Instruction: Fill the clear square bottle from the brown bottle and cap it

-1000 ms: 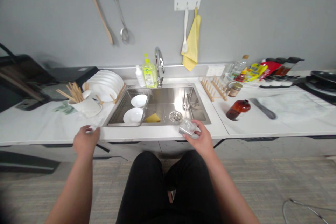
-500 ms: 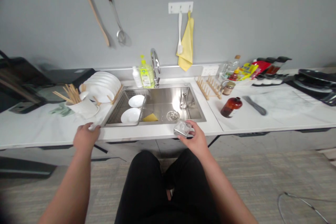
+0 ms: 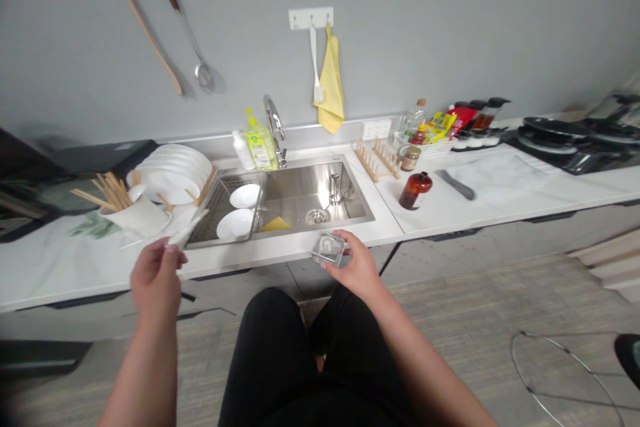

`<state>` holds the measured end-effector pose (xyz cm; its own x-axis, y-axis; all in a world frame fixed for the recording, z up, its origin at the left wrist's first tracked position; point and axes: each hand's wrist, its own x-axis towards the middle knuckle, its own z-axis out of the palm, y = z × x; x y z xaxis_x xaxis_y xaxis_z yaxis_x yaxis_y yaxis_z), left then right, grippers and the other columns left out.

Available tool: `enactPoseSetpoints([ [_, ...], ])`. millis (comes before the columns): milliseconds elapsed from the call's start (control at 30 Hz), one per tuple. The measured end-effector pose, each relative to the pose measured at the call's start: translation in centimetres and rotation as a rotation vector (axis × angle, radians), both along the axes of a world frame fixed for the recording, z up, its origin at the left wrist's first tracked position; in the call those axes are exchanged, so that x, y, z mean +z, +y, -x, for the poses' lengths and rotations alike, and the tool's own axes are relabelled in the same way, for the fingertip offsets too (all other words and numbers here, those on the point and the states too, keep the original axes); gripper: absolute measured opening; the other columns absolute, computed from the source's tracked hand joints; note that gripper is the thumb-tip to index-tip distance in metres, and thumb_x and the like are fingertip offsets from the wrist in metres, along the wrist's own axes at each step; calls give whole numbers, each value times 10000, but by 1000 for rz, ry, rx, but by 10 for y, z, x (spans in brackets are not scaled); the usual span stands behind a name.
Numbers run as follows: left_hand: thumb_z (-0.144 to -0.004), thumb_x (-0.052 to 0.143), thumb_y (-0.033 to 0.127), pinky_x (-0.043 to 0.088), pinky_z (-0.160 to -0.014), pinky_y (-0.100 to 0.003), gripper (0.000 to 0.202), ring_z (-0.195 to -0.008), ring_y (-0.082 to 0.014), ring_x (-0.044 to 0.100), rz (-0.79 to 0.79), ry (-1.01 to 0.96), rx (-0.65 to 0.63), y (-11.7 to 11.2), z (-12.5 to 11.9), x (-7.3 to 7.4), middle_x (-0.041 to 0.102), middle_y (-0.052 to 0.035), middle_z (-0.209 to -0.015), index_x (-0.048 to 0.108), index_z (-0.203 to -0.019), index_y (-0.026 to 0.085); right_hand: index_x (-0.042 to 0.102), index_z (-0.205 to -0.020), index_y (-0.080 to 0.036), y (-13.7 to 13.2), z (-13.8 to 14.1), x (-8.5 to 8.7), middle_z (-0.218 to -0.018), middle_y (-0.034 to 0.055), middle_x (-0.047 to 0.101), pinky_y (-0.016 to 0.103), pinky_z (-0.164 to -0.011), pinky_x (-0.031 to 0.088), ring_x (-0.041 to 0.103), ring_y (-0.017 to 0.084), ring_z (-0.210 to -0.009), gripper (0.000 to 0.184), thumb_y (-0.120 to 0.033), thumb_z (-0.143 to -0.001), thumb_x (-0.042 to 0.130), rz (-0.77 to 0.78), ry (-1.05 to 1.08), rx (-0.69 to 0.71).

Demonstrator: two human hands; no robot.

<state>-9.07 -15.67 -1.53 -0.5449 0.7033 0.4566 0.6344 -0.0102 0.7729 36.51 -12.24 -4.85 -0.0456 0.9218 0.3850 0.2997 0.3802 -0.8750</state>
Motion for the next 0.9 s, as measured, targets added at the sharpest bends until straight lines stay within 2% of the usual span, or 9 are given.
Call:
enactPoseSetpoints([
  [67,-1095,625,618,586,-755,-373,445,-759,-237,659,-36,-46,-276,-16,-52,21,661,-8,-828,732,-1312,244,729,-1433,-267,-10,3,3,-1422,141,817,543,-997,742,822,384,-1248,703,-336,-778,977,1,-32,13],
  [133,-1081,696,574,570,-731,-368,369,-745,-227,658,-12,44,-482,-30,-95,39,687,-17,-841,791,-1246,258,727,-1441,-273,-20,6,5,-1442,140,812,553,-1013,734,817,388,-1268,709,-329,-779,974,2,-48,31],
  [233,-1087,708,520,566,-717,-370,314,-750,-231,671,-10,158,-627,-44,-133,60,730,-30,-869,829,-1233,270,716,-1460,-284,-36,7,5,-1464,139,805,561,-1019,727,809,393,-1297,726,-323,-783,974,-8,-60,60],
  [467,-1104,664,525,574,-706,-399,326,-693,-242,678,92,337,-786,-62,-154,81,793,-56,-929,835,-1236,280,701,-1513,-320,-76,0,-4,-1489,119,797,529,-994,726,812,370,-1281,778,-299,-792,992,-28,-86,97],
  [533,-1120,654,495,606,-783,-421,300,-766,-260,737,136,423,-848,-68,-158,88,838,-68,-1054,830,-1242,284,703,-1522,-332,-86,-2,-6,-1500,115,795,547,-1031,716,811,370,-1284,793,-291,-788,1002,-41,-106,113],
  [633,-1123,645,449,631,-898,-468,280,-980,-331,818,196,562,-911,-76,-169,98,863,-95,-1183,833,-1251,284,712,-1525,-329,-102,1,-8,-1519,120,795,612,-1134,673,796,394,-1343,815,-267,-770,1013,-64,-142,144],
  [700,-1110,656,438,631,-884,-486,259,-1008,-364,827,253,673,-926,-81,-179,101,867,-102,-1123,845,-1208,291,721,-1523,-327,-112,5,-8,-1526,123,796,636,-1163,654,784,409,-1379,821,-262,-760,1016,-72,-153,164],
  [833,-1069,722,450,617,-780,-466,198,-821,-351,801,332,840,-952,-88,-200,99,819,-90,-872,853,-1020,309,731,-1507,-340,-128,15,-9,-1499,116,810,628,-1132,675,803,410,-1348,822,-303,-745,1036,-78,-150,209],
  [900,-1047,751,433,627,-790,-467,175,-801,-347,792,321,851,-967,-91,-205,100,801,-92,-832,855,-988,305,729,-1498,-330,-134,19,-8,-1487,120,814,617,-1110,688,814,409,-1323,820,-311,-739,1041,-75,-142,222],
])
